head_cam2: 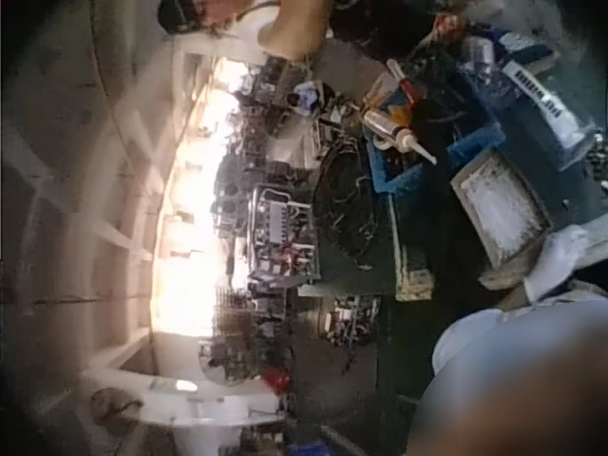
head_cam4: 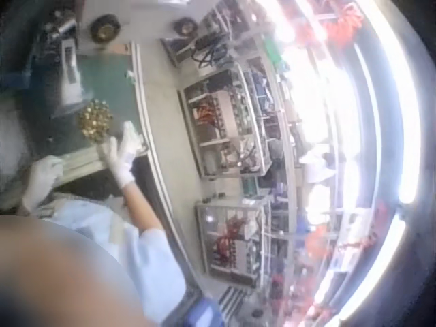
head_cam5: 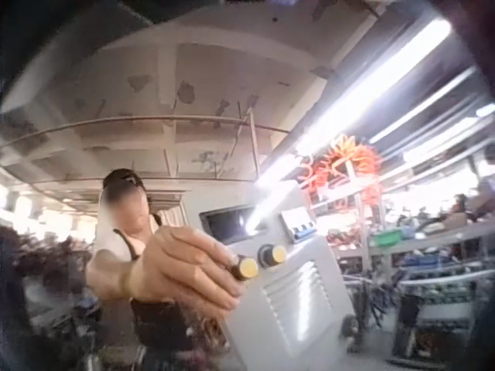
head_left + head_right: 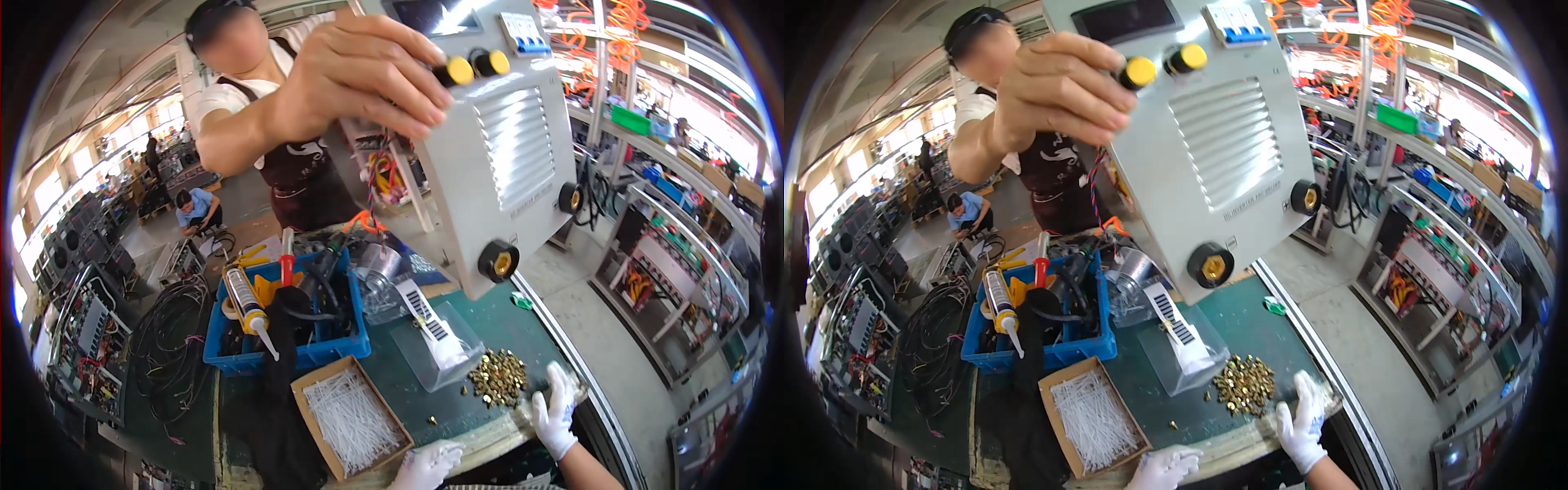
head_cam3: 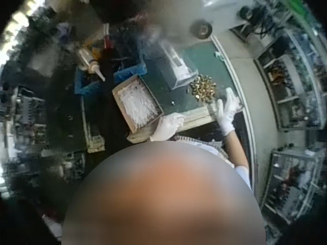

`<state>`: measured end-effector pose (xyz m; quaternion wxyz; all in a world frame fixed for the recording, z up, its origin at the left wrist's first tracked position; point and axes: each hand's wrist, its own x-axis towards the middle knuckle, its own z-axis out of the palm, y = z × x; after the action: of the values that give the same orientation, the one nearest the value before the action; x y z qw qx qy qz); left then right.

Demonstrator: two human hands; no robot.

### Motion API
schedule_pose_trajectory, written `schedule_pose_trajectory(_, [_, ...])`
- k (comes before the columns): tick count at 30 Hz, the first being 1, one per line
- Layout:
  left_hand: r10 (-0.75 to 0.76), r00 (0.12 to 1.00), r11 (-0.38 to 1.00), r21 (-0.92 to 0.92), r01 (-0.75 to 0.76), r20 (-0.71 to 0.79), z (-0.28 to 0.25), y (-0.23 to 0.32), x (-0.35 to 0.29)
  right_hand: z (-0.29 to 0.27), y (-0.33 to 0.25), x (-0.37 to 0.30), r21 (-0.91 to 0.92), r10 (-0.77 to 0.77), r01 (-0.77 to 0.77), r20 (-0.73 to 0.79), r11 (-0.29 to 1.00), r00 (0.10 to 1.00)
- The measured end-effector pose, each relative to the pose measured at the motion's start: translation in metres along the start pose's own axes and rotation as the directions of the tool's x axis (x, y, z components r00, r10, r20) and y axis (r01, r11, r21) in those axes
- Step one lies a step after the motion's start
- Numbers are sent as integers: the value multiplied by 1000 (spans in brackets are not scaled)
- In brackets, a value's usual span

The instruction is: The person assembles an electronic device by connecting various wires to a circuit board inside a metal chassis. They use zip ties to secure the wires and organize the internal components. The person handles red, black, and multi-colored wires, attaching them to specific terminals and routing them through the device.

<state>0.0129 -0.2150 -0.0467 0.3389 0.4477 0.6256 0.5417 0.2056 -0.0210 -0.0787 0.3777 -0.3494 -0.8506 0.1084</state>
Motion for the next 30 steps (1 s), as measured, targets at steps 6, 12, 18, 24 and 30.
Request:
schedule_pose_trajectory(6, [20,999,999,44,-18,-41,-1,9,-15,-29,-23,26,670,337,-135,-180,730,924])
schedule_pose_trajectory(12, [54,998,996,71,-51,-39,4,1,-17,-50,-27,39,633,238,-47,-220,773,946])
schedule_pose_trajectory(18, [252,967,937,244,-248,15,2,-17,-14,-60,-55,59,669,180,15,-221,743,958])
schedule_pose_trajectory(24, [96,991,932,341,-124,97,-3,-16,-13,-60,-75,90,586,46,53,-153,809,987])
schedule_pose_trajectory(30, [-15,992,977,213,-13,126,1,-32,-12,-43,-76,99,603,178,-30,-188,797,966])
